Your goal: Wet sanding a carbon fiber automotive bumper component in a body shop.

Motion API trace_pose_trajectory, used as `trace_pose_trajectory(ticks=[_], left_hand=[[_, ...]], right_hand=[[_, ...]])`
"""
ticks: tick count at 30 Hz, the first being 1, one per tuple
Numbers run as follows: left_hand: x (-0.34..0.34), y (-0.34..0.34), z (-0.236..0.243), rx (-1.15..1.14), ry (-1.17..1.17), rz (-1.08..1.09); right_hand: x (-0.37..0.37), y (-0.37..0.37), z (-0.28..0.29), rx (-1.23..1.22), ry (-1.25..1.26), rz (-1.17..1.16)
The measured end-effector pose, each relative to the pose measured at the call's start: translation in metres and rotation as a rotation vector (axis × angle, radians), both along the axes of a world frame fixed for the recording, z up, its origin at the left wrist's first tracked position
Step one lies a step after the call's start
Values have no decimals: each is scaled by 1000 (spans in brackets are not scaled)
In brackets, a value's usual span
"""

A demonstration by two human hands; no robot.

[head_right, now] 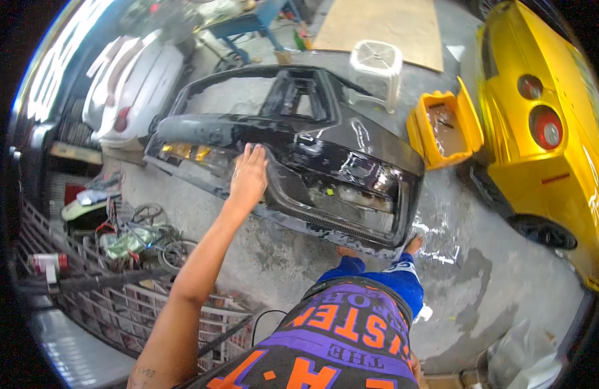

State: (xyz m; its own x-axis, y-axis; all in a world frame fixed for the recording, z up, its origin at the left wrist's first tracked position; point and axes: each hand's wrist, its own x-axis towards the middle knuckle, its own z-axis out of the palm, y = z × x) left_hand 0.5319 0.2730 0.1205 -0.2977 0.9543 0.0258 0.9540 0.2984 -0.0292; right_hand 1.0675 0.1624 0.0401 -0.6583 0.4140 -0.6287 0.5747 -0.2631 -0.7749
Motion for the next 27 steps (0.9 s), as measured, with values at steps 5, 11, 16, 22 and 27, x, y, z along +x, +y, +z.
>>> trace_pose_trajectory(ticks=[5,11,16,22,27], left_hand=[[16,-32,1,-166,197,-161],[61,-36,-1,-10,197,-119],[-1,-31,1,55,140,-50],[61,-49,-20,-63,244,53],[54,-31,-5,8,237,113]], right_hand=[[10,-16,-6,-46,18,-25],[28,-3,-28,-81,130,30],[36,-11,-40,-125,251,91],[46,22,-61,-97,343,137],[70,27,-72,-108,382,190]])
